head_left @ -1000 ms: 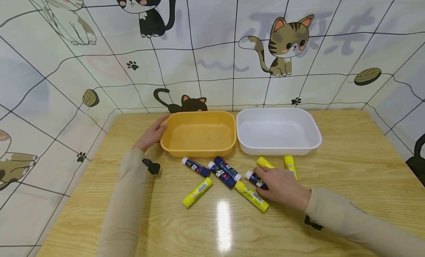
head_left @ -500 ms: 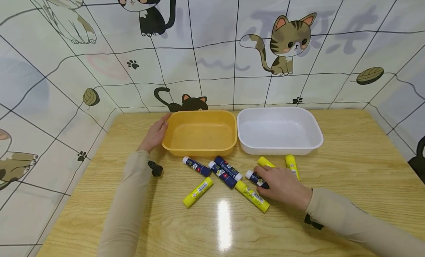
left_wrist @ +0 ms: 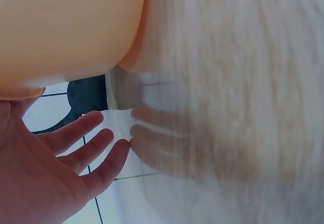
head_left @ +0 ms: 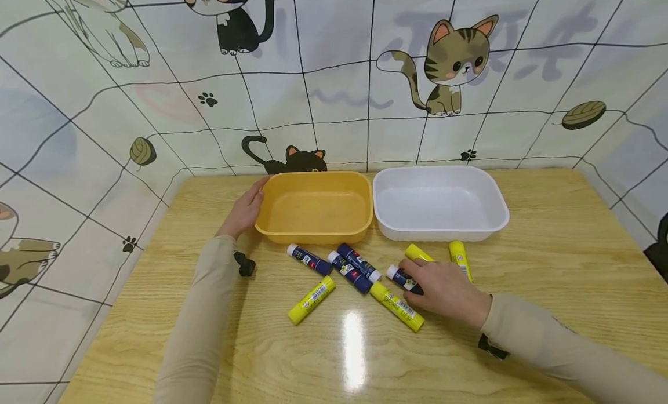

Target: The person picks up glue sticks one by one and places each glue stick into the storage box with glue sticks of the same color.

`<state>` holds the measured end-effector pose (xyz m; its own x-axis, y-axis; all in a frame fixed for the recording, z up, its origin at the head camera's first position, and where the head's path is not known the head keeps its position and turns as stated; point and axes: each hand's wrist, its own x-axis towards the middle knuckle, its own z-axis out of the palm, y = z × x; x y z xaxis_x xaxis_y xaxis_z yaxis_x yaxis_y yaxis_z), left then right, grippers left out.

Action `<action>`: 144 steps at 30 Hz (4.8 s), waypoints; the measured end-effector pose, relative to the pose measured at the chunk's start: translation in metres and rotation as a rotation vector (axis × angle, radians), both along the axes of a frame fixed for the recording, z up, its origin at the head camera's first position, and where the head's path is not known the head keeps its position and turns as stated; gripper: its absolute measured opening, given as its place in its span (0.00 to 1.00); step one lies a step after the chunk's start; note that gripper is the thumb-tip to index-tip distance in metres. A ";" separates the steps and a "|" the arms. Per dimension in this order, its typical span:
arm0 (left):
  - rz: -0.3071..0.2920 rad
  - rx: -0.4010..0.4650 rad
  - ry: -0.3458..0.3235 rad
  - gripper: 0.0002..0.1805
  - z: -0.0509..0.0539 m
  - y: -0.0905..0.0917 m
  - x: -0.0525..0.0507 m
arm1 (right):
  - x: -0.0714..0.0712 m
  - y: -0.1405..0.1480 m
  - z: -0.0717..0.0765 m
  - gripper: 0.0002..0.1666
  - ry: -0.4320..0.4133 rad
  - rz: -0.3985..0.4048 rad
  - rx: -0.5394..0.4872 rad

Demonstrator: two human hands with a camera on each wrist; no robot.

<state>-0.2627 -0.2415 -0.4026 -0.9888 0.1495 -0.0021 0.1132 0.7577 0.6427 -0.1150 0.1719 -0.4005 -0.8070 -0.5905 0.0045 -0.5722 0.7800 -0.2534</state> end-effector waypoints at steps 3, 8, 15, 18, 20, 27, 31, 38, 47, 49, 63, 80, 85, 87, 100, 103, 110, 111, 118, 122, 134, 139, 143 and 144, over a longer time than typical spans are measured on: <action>0.004 -0.006 0.010 0.27 0.000 0.001 0.000 | 0.000 0.000 -0.001 0.20 0.006 0.002 -0.002; -0.003 -0.018 0.071 0.26 -0.001 0.002 0.000 | 0.000 0.000 -0.002 0.16 0.047 0.008 -0.014; -0.020 -0.181 0.158 0.24 0.002 0.002 -0.002 | 0.002 0.000 -0.002 0.15 0.031 -0.003 -0.039; 0.000 -0.235 0.201 0.23 0.005 0.004 -0.004 | 0.002 0.000 -0.003 0.16 0.013 -0.010 -0.038; 0.023 -0.256 0.233 0.22 0.006 0.007 -0.005 | 0.002 -0.001 -0.003 0.16 0.005 -0.015 -0.033; 0.083 -0.248 0.287 0.21 -0.001 0.011 -0.004 | 0.002 -0.002 -0.003 0.17 0.006 -0.021 -0.025; 0.086 -0.240 0.247 0.22 -0.002 0.011 -0.005 | 0.002 -0.002 -0.002 0.17 0.016 -0.016 -0.035; 0.083 -0.189 0.236 0.23 -0.002 0.013 -0.007 | 0.002 -0.001 -0.001 0.17 0.025 -0.013 -0.054; 0.083 -0.124 0.171 0.25 -0.003 0.012 -0.007 | 0.002 0.001 0.001 0.19 0.012 -0.011 -0.072; 0.082 -0.116 0.169 0.25 -0.003 0.012 -0.008 | 0.003 0.002 0.004 0.19 0.004 -0.016 -0.069; 0.108 -0.105 0.187 0.25 -0.005 0.013 -0.009 | -0.009 0.009 0.045 0.21 0.056 0.008 -0.014; 0.115 -0.069 0.174 0.25 -0.005 0.013 -0.007 | -0.038 0.007 0.104 0.21 0.077 0.008 0.051; 0.114 -0.038 0.177 0.25 -0.004 0.014 -0.006 | -0.048 0.007 0.107 0.19 0.093 0.046 0.059; 0.112 -0.036 0.177 0.25 -0.003 0.015 -0.006 | -0.053 0.008 0.107 0.18 0.107 0.059 0.081; 0.120 -0.034 0.159 0.25 -0.002 0.016 -0.007 | -0.097 0.016 0.105 0.19 -0.073 -0.003 0.106; 0.121 -0.036 0.158 0.25 -0.002 0.016 -0.007 | -0.109 0.019 0.102 0.18 -0.075 0.011 0.130; 0.132 -0.037 0.133 0.25 0.000 0.019 -0.005 | -0.133 0.017 0.084 0.21 -0.149 0.135 0.249; 0.133 -0.039 0.127 0.25 0.000 0.019 -0.004 | -0.135 0.016 0.080 0.22 -0.163 0.155 0.271; 0.134 -0.056 0.118 0.25 -0.002 0.018 -0.006 | -0.144 0.005 0.059 0.19 -0.103 0.309 0.410; 0.134 -0.062 0.118 0.26 -0.004 0.017 -0.008 | -0.146 -0.002 0.050 0.17 -0.005 0.398 0.469; 0.137 -0.093 0.122 0.25 -0.003 0.017 -0.009 | -0.155 -0.019 0.031 0.15 0.150 0.612 0.579; 0.139 -0.110 0.118 0.25 -0.003 0.017 -0.009 | -0.158 -0.016 0.029 0.15 0.199 0.653 0.540; 0.137 -0.110 0.130 0.25 -0.002 0.018 -0.008 | -0.158 -0.012 0.029 0.16 0.209 0.669 0.460; 0.136 -0.110 0.132 0.24 -0.002 0.018 -0.008 | -0.157 -0.010 0.030 0.17 0.220 0.666 0.438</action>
